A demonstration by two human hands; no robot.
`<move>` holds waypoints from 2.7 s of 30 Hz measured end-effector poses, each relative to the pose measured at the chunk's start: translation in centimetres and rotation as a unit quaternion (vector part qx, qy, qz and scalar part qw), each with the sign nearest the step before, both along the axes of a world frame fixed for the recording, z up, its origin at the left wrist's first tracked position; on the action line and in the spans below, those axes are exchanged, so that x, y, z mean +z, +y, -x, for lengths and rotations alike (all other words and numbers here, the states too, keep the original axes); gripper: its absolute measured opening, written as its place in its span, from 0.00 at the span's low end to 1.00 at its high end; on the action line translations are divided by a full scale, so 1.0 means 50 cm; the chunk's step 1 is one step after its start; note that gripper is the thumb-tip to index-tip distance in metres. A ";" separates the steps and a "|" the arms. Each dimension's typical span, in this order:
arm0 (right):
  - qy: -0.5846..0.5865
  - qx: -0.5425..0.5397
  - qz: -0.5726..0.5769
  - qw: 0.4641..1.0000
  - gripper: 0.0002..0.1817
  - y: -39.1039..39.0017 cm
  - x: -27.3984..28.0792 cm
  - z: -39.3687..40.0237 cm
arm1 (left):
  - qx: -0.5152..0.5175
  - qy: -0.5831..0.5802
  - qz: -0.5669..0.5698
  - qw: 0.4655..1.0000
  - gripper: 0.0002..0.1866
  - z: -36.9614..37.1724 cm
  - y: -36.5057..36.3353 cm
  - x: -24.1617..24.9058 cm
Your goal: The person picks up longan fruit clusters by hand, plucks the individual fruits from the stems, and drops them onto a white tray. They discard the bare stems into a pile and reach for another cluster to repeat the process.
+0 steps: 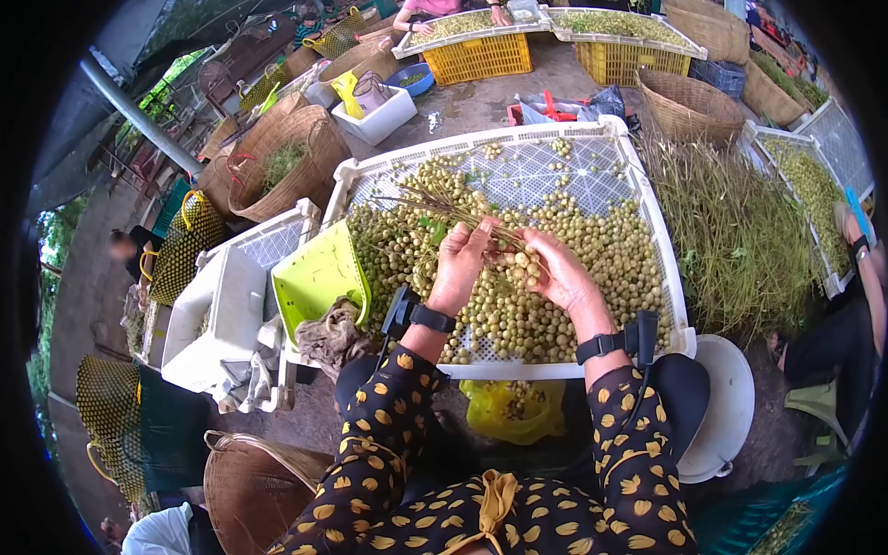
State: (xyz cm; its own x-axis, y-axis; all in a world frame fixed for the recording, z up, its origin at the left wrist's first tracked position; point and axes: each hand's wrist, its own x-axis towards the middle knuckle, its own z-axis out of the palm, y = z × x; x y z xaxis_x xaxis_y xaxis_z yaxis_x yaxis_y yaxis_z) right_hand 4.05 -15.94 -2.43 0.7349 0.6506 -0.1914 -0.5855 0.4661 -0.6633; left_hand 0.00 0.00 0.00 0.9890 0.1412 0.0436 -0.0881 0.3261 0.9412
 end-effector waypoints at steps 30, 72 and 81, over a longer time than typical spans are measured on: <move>-0.143 -0.016 0.179 0.973 0.15 -0.022 0.032 0.022 | -0.026 0.032 0.019 0.999 0.10 0.018 0.001 0.008; -0.163 -0.142 0.226 0.950 0.07 -0.027 0.005 -0.014 | 0.037 0.028 -0.014 0.999 0.09 0.013 -0.010 -0.009; -0.172 -0.153 0.246 0.942 0.10 -0.038 0.012 -0.016 | 0.063 0.057 -0.009 0.996 0.09 0.012 -0.008 -0.016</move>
